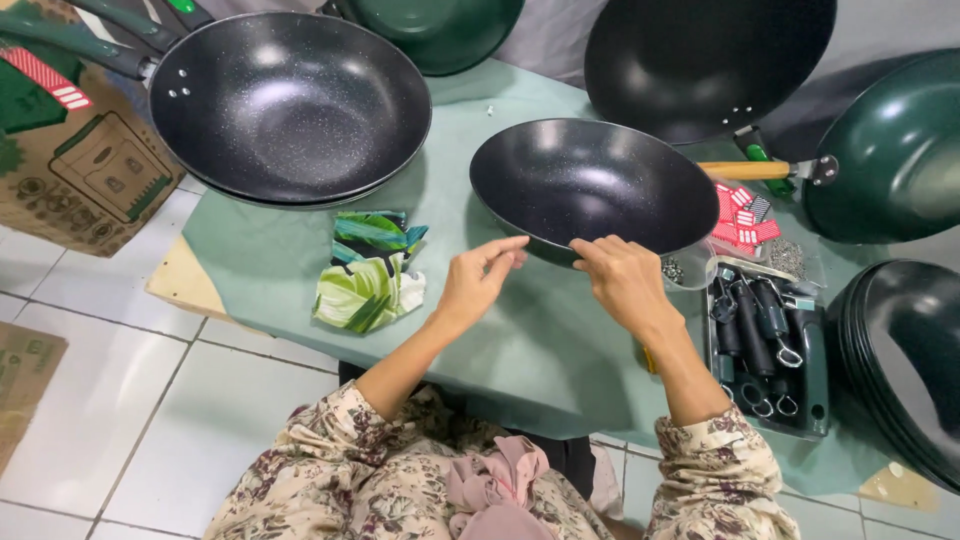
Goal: Assembling a handle onto a wok using a screwdriver and screws in a display area.
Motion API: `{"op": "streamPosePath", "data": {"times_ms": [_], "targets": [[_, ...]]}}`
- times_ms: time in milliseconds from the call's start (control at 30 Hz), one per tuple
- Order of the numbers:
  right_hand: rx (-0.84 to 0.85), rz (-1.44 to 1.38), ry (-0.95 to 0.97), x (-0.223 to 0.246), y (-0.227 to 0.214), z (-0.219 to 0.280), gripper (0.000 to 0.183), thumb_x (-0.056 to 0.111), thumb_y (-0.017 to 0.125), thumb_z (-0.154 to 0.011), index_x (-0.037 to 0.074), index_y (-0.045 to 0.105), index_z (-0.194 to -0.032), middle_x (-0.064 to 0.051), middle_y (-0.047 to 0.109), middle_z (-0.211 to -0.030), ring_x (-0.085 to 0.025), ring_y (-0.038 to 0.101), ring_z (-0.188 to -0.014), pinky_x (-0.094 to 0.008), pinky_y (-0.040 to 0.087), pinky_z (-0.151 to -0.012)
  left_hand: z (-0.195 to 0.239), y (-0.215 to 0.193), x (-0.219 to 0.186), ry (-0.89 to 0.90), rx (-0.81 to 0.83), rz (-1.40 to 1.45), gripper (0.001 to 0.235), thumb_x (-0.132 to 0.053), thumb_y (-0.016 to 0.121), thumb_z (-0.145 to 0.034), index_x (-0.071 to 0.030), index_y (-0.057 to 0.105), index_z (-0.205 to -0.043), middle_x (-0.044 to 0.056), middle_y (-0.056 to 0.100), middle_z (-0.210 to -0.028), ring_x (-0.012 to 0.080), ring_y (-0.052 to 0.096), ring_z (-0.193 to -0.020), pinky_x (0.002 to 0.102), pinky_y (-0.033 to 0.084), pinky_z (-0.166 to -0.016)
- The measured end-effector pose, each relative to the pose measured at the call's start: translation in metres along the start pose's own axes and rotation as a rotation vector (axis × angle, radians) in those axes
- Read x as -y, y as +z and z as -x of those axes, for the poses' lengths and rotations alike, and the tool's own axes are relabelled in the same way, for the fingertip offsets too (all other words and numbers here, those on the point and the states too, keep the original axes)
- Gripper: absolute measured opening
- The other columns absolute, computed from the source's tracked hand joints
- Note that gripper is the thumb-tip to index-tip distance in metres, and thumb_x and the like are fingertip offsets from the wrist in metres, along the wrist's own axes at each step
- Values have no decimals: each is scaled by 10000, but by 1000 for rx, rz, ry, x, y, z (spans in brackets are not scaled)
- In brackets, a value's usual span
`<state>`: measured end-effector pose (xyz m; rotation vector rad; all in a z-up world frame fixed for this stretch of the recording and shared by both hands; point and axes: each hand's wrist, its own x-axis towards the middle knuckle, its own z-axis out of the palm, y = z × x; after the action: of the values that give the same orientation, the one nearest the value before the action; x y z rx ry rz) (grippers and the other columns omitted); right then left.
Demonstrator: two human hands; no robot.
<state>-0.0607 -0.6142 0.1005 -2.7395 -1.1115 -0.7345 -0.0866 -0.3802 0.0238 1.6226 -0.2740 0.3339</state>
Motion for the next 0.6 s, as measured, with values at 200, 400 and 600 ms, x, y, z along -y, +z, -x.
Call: {"op": "streamPosePath", "data": {"times_ms": [200, 400, 600], "targets": [[72, 94, -33, 5, -19, -11, 246, 181, 745, -905, 214, 767, -1148, -7, 647, -714, -206, 657, -768, -354, 528, -759, -36, 3, 3, 426, 140, -630, 522, -620, 618, -948, -205, 713, -1249, 71, 708, -1213, 259, 585, -1279, 572, 257, -1167], [-165, 286, -70, 3, -38, -22, 247, 305, 852, -816, 282, 765, -1046, 35, 662, -886, -181, 614, -919, -399, 434, -937, -54, 13, 3, 316, 166, -346, 167, -380, 692, -981, -239, 763, -926, -24, 754, -789, 232, 721, -778, 331, 525, -822], [-525, 187, 196, 4, -37, -8, 548, 316, 790, -1006, 146, 604, -1492, -247, 487, -1503, -433, 514, -1311, -560, 392, -1048, -51, 27, -14, 70, -29, 65, 132, -322, 743, -973, -239, 787, -879, -46, 756, -719, 1, 675, -709, 215, 550, -741]]}}
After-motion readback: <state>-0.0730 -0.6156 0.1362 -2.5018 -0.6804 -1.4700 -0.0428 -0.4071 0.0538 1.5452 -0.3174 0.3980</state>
